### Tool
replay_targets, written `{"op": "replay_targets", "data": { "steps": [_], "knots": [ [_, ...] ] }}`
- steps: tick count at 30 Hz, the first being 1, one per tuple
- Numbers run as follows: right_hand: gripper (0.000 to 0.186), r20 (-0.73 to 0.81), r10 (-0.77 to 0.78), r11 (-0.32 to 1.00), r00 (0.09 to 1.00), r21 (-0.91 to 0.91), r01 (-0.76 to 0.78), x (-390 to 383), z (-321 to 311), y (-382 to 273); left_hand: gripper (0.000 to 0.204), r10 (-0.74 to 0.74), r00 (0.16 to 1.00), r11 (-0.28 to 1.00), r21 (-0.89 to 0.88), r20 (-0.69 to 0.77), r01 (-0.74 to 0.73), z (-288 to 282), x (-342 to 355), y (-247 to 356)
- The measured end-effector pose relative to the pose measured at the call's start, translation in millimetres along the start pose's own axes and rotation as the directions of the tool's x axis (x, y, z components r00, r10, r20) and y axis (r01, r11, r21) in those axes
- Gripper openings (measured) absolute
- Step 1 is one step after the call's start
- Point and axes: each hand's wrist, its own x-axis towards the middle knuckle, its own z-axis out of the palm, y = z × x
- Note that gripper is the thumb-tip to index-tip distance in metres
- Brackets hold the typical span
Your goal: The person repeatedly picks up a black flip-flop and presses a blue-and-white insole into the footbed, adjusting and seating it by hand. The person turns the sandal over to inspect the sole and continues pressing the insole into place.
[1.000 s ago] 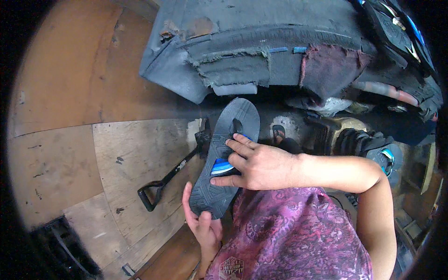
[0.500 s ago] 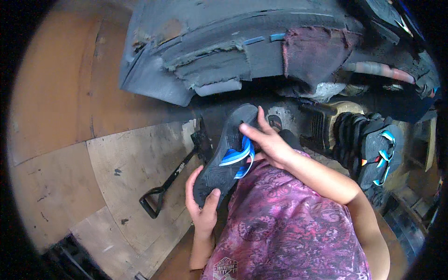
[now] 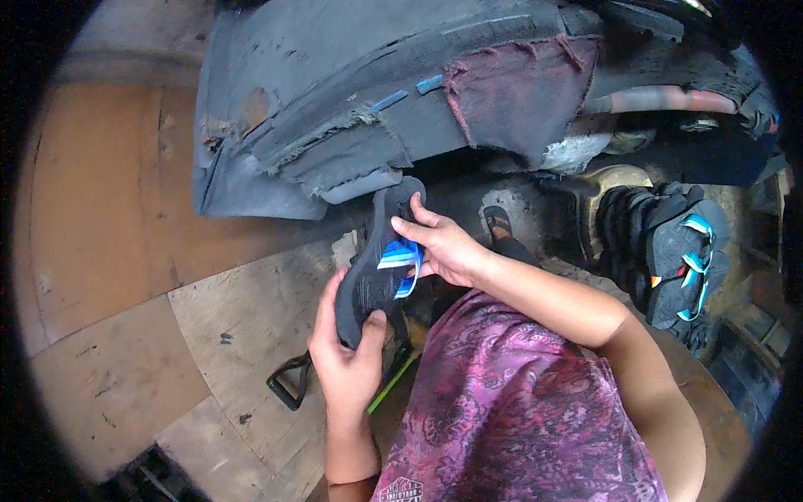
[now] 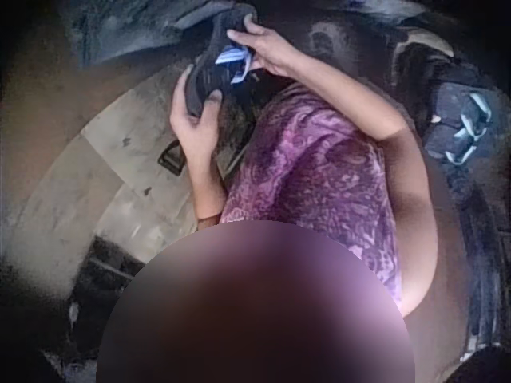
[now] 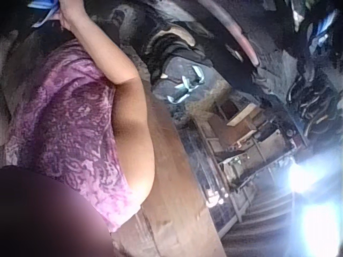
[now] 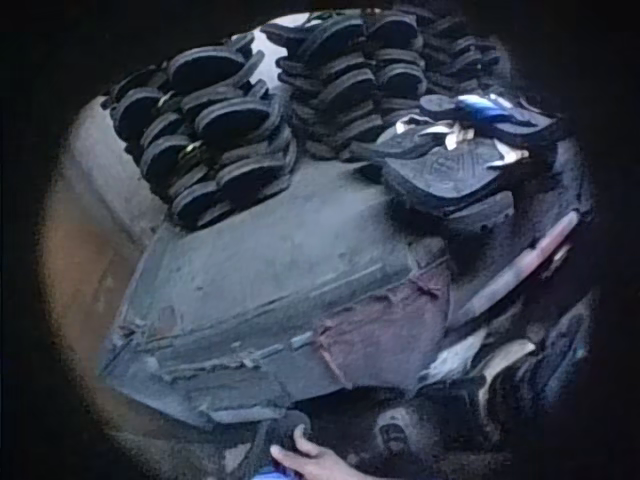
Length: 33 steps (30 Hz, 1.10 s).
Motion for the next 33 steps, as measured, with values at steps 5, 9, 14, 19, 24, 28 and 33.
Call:
{"op": "replay_targets", "data": {
  "steps": [5, 9, 14, 19, 24, 28, 33],
  "knots": [
    [0.107, 0.027, 0.010, 0.960, 1.000, -0.281, -0.002, -5.0, 1.5, -8.7, 0.061, -0.084, 0.993, 0.988, -0.133, -0.082, 0.073, -0.8, -34.7, -12.6],
    [0.101, -0.016, 0.071, 0.866, 0.997, -0.496, -0.069, -11.2, 8.4, -24.1, 0.062, -0.170, 0.980, 0.964, -0.225, -0.104, 0.143, 3.9, -59.5, -22.8],
    [0.091, -0.045, 0.021, 0.515, 0.999, -0.856, -0.049, -36.9, 22.6, -44.1, 0.062, -0.294, 0.953, 0.880, -0.409, -0.069, 0.242, 8.8, -92.5, -53.1],
    [0.088, 0.085, -0.276, 0.020, 0.957, -0.995, 0.094, -76.6, 51.8, -46.5, 0.064, -0.370, 0.928, 0.730, -0.607, 0.037, 0.315, -1.5, -107.6, -83.2],
    [0.093, 0.369, -0.640, 0.213, 0.674, -0.757, 0.617, -101.0, 73.9, -65.3, 0.063, -0.157, 0.986, 0.294, -0.951, 0.049, 0.094, 23.6, -53.4, -78.5],
    [0.076, 0.161, -0.716, 0.535, 0.679, -0.498, 0.682, -98.6, 72.7, -56.9, 0.042, 0.069, 0.992, 0.036, -0.994, 0.101, 0.099, 54.5, 7.1, -62.9],
    [0.032, 0.072, -0.530, 0.704, 0.845, -0.517, 0.486, -90.7, 53.6, -23.5, 0.035, 0.135, 0.989, 0.611, -0.791, 0.068, -0.029, 49.3, 28.0, -47.6]
  ]
}}
